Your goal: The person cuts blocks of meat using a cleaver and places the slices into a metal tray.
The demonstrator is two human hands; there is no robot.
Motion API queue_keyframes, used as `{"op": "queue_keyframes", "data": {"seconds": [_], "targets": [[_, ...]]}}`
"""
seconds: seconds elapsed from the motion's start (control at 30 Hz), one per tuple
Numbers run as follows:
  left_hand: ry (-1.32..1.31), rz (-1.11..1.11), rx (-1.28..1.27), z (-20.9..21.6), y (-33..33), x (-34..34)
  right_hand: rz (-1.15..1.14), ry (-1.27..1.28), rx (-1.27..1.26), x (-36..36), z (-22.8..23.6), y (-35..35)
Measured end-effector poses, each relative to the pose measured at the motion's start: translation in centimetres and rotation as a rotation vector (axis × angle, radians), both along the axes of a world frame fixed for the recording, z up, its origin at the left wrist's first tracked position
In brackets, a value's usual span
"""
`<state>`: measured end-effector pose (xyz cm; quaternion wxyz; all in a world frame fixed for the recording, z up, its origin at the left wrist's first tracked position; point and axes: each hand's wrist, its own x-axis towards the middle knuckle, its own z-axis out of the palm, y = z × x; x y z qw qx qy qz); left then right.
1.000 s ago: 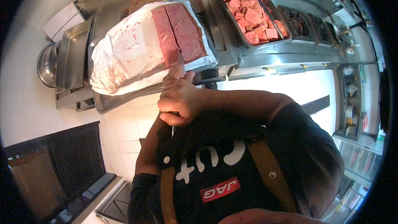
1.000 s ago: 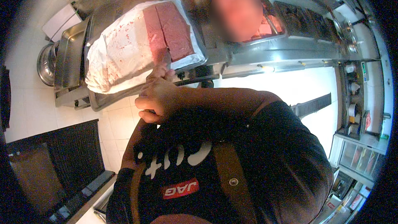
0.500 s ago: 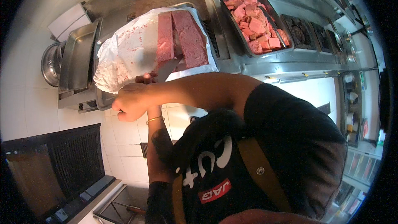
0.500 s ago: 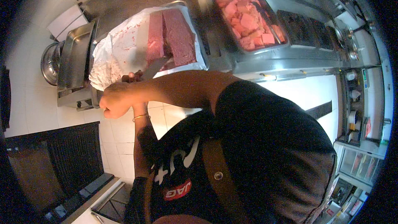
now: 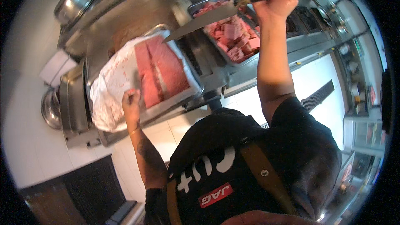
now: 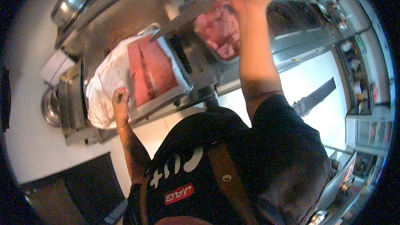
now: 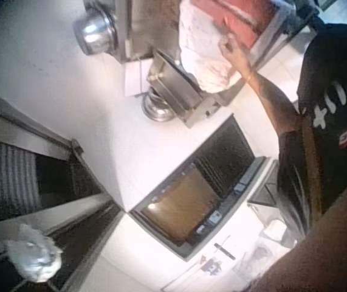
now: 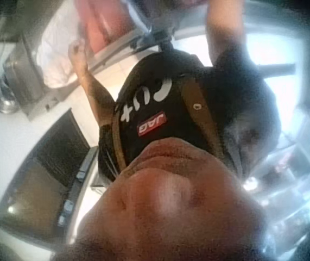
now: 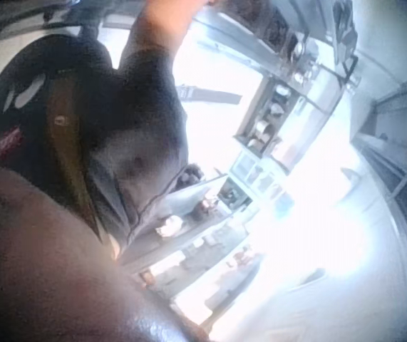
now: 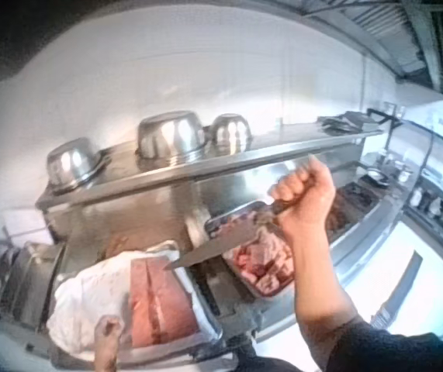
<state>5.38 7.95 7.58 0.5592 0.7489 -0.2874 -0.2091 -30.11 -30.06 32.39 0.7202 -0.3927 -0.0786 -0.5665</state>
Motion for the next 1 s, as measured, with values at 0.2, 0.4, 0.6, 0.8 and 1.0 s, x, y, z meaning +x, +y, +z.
{"op": "queue_keyframes", "data": {"seconds": [0.2,0.4,0.6,0.8,1.0], "targets": [[-0.322,0.056,0.351,-1.4,-2.8,-0.3,-0.616,-0.229,0.509,-13.4,-10.4,-13.3],[-0.464,0.078,0.461,-1.8,-6.4,-0.6,-0.896,-0.331,0.901,-15.0,-22.7,-17.3],[-0.584,-0.118,0.369,-0.6,-9.6,-1.5,-1.02,0.137,0.923,-13.9,-30.7,-14.4],[-0.49,-0.213,0.182,0.5,-13.6,-6.3,-1.345,1.271,0.372,-18.6,-31.5,-8.7],[-0.385,-0.384,0.147,1.3,-22.6,-16.2,-0.89,1.953,0.08,-29.3,-29.7,6.2]]}}
